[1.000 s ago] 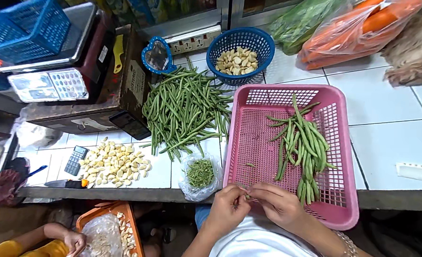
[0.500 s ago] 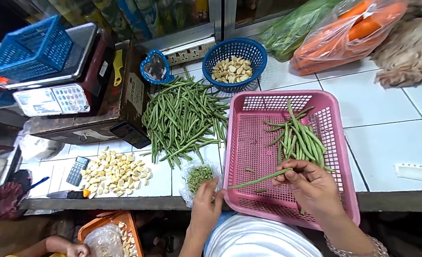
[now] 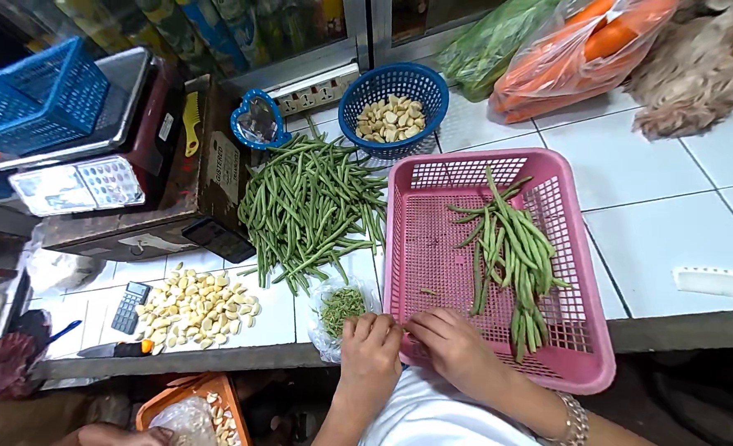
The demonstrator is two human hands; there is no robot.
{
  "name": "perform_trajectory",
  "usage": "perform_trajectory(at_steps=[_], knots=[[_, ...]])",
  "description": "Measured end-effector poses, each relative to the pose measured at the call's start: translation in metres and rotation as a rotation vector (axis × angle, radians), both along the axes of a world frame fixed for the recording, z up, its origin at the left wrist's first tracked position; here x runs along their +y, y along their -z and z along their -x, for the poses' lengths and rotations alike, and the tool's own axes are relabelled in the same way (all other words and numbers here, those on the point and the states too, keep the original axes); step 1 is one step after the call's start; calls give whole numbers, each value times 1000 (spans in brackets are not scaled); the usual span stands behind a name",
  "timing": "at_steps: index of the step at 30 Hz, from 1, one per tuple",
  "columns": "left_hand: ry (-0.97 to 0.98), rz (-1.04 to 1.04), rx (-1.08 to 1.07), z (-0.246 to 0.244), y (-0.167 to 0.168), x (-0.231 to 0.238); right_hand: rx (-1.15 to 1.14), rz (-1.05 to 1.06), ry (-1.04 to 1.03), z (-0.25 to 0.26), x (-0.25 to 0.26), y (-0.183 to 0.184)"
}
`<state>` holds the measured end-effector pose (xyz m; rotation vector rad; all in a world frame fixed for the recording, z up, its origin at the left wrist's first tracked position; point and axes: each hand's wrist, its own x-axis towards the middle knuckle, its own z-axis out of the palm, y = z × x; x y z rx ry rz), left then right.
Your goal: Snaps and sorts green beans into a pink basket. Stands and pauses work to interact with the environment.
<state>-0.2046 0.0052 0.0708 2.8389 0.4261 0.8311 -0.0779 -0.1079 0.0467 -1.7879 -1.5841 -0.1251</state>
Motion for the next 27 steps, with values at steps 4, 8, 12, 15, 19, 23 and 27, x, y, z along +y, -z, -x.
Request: perform_trajectory(at_steps=[4,8,12,15,19,23,27], knots=[[-5,84,-138,5,5,1,-28,-60,-33,1,5,-9],[-19,376,-328,8,10,-7,184,-141,-42,8,6,-12],[-70,611,-437,11,19,-14,587,-235,-43,9,6,-14],[-247,524,-342,20,38,-1,846,-324,54,-10,5,-22],[-499,568,-29,38,57,22,1016,-397,157,-40,3,-24],[-545,710,109,37,49,20,1092,-379,190,-44,0,-19],[-295,809,-31,26,35,4,1287,-323,149,-32,1,-21]])
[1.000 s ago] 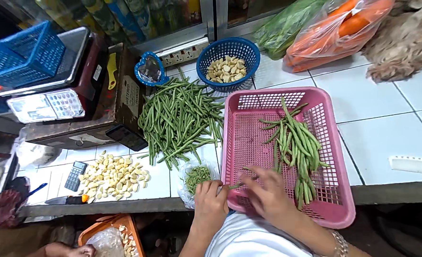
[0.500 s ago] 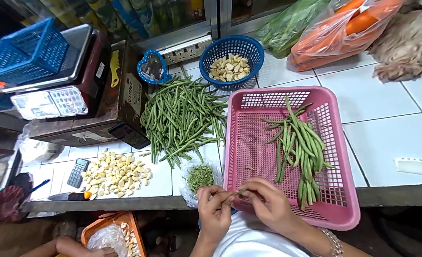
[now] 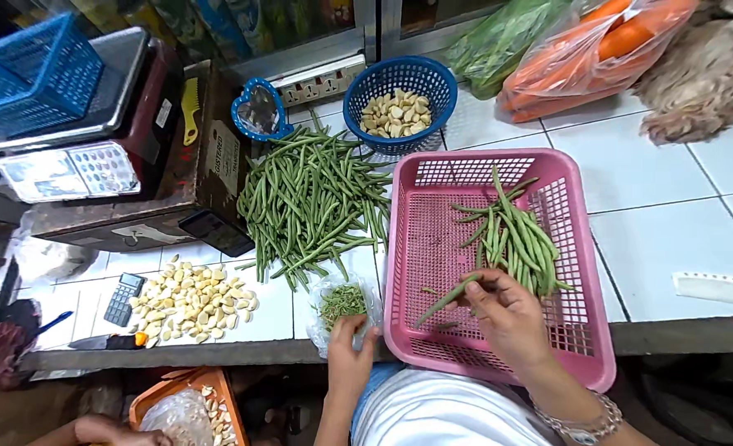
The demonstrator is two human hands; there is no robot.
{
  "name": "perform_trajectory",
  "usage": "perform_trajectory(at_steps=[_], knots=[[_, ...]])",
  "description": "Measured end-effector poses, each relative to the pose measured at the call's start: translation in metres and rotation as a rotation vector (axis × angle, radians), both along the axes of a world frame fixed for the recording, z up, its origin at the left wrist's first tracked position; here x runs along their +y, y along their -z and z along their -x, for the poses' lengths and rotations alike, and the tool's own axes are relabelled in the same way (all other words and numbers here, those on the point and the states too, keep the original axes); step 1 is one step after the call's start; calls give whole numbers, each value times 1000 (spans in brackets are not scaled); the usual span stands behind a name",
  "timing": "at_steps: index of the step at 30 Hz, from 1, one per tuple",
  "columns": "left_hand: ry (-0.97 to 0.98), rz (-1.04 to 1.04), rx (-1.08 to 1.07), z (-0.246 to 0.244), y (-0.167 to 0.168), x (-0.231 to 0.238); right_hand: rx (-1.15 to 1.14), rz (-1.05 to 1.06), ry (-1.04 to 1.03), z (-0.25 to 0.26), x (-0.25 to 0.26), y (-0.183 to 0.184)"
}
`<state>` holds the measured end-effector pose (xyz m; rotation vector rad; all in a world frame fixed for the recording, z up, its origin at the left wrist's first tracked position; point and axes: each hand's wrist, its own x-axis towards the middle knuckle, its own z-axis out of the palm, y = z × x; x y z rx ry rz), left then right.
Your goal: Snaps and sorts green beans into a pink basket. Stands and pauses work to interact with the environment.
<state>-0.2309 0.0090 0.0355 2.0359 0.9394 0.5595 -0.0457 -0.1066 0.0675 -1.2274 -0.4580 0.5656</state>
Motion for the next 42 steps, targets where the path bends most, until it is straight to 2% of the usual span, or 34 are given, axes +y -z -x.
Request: perform_trajectory(at_steps=[3,7,9,10,12,13,15,17,20,24,27,31,34,37,40,42], knots=[[220,-62,-124,-14,-21,-13,115,-7,-91,13,2,-3],[330,-541,-154,-38,-32,-12,207,-39,-164,15,3,-4],[272,-703,-93,-46,-41,10,82,2,-188,4,0,2],[200,-738,-39,-48,-48,26,-93,96,-181,-5,-2,6],[41,-675,67,-46,-64,64,-506,431,-180,-29,-12,12],[-30,-619,65,-41,-72,80,-632,604,-209,-43,-16,12],[-166,-566,-43,-35,-86,95,-699,849,-221,-71,-21,16],[-220,-623,-144,-36,-85,89,-671,981,-204,-94,-26,23],[-89,-686,-168,-39,-65,69,-628,1016,-324,-119,-27,28],[51,-697,-251,-45,-42,50,-826,946,-772,-125,-20,49],[91,-698,-297,-45,-40,46,-952,1024,-1033,-107,-17,57],[106,-665,-298,-42,-38,42,-1092,1087,-1164,-91,-22,57],[135,-611,-266,-44,-35,31,-1098,1092,-1239,-91,-22,60],[215,-523,-178,-45,-29,16,-1107,836,-1080,-85,-29,62],[335,-363,-86,-47,-29,-3,-1105,414,-654,-60,-30,46],[379,-265,-120,-49,-31,-14,-1166,256,-412,-38,-23,29]])
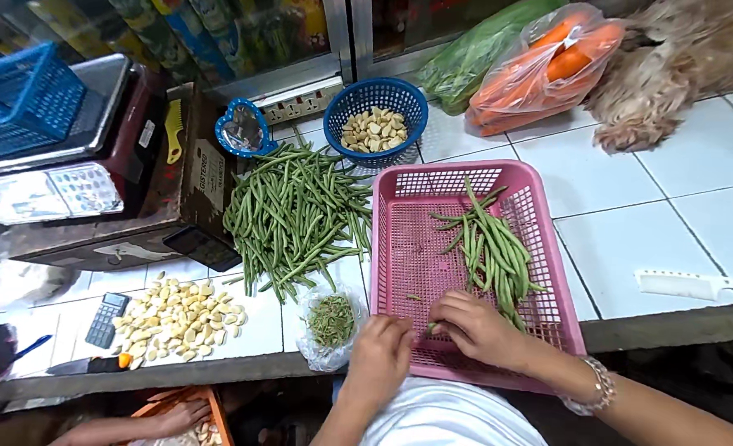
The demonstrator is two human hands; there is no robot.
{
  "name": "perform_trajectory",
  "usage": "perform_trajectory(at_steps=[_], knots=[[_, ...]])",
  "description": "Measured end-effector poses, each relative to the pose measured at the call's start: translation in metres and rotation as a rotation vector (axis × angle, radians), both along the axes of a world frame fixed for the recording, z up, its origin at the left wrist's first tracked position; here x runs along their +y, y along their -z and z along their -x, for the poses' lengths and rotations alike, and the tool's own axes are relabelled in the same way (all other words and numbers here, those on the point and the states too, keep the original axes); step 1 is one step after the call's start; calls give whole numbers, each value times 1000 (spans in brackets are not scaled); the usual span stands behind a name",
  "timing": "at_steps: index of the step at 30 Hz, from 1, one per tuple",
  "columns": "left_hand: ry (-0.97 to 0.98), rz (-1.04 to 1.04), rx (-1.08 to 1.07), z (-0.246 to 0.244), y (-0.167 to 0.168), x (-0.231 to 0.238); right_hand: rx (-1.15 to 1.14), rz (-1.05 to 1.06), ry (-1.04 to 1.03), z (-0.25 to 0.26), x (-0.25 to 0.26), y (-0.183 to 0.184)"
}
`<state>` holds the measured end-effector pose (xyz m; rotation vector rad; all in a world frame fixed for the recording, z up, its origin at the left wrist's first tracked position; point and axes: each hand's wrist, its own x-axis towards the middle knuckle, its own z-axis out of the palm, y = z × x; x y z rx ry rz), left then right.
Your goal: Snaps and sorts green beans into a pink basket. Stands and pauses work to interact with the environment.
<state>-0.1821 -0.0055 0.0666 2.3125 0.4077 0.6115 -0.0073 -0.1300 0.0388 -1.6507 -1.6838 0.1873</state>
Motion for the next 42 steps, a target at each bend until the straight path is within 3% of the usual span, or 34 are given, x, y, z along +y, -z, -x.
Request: perform_trajectory(at_steps=[5,14,29,31,33,35,36,38,39,42], knots=[[22,131,-133,4,-17,-5,-179,-248,128,26,10,-25],[-139,21,-187,11,-27,-10,-317,-407,224,51,19,-32],[-37,948,-445,19,-30,-14,689,-417,-4,63,25,-37],[-108,836,-458,22,-25,-11,856,-432,0,59,26,-43],[-268,475,-393,31,-13,1,989,-478,53,48,28,-50],[-461,79,-157,45,2,20,1136,-543,95,34,27,-55],[-530,-3,28,51,6,27,1210,-562,123,29,26,-57],[-547,133,365,57,5,37,1320,-573,185,25,24,-58],[-535,184,407,58,5,38,1363,-566,217,25,24,-58],[-406,214,112,54,6,26,1468,-524,268,29,25,-55]])
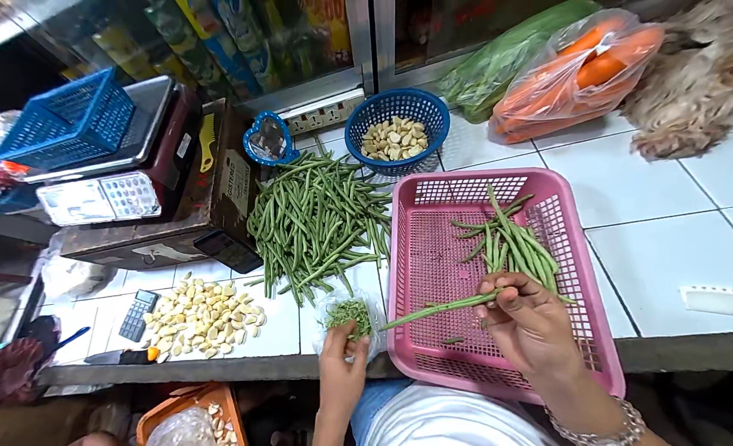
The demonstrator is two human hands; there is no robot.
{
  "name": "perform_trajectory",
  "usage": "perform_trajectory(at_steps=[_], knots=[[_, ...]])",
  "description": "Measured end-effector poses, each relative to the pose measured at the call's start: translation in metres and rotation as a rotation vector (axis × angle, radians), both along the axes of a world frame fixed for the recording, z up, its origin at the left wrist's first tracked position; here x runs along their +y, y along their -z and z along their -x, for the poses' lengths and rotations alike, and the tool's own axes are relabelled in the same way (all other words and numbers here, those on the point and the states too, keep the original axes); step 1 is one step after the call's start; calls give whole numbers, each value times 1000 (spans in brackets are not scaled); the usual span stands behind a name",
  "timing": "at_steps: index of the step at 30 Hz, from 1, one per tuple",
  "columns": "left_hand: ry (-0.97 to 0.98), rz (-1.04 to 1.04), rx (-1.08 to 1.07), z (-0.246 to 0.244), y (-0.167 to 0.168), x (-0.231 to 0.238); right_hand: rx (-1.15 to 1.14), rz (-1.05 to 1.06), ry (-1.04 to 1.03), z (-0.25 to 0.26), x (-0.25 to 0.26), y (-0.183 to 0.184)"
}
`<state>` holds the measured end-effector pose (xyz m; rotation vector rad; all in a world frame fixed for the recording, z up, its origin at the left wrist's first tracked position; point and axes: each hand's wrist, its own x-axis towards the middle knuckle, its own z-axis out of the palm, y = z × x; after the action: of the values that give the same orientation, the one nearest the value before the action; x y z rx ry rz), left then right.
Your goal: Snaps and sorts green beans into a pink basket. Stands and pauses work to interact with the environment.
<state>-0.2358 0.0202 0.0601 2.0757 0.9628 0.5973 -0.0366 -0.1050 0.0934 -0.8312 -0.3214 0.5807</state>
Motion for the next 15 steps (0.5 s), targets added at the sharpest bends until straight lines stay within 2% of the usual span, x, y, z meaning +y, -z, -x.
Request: perform_trajectory(at_steps=[2,4,5,6,9,10,12,15], knots=[[122,8,-204,-6,-2,-7,64,18,1,5,1,1],[174,-72,-271,-12,-4,-10,78,69,41,6,4,2],[174,-133,-263,-14,-5,-10,8,126,98,6,5,6],[159,-205,-236,-15,-4,-11,-168,231,187,7,7,12],[104,-452,-123,-18,-3,-6,-1062,660,384,6,4,32],[98,-519,-83,-21,-5,-4,-1286,733,402,11,5,33],[136,-586,-14,-24,-12,-4,-1509,693,295,27,9,30],[224,-606,8,-30,-19,-8,-1603,560,114,42,18,29]])
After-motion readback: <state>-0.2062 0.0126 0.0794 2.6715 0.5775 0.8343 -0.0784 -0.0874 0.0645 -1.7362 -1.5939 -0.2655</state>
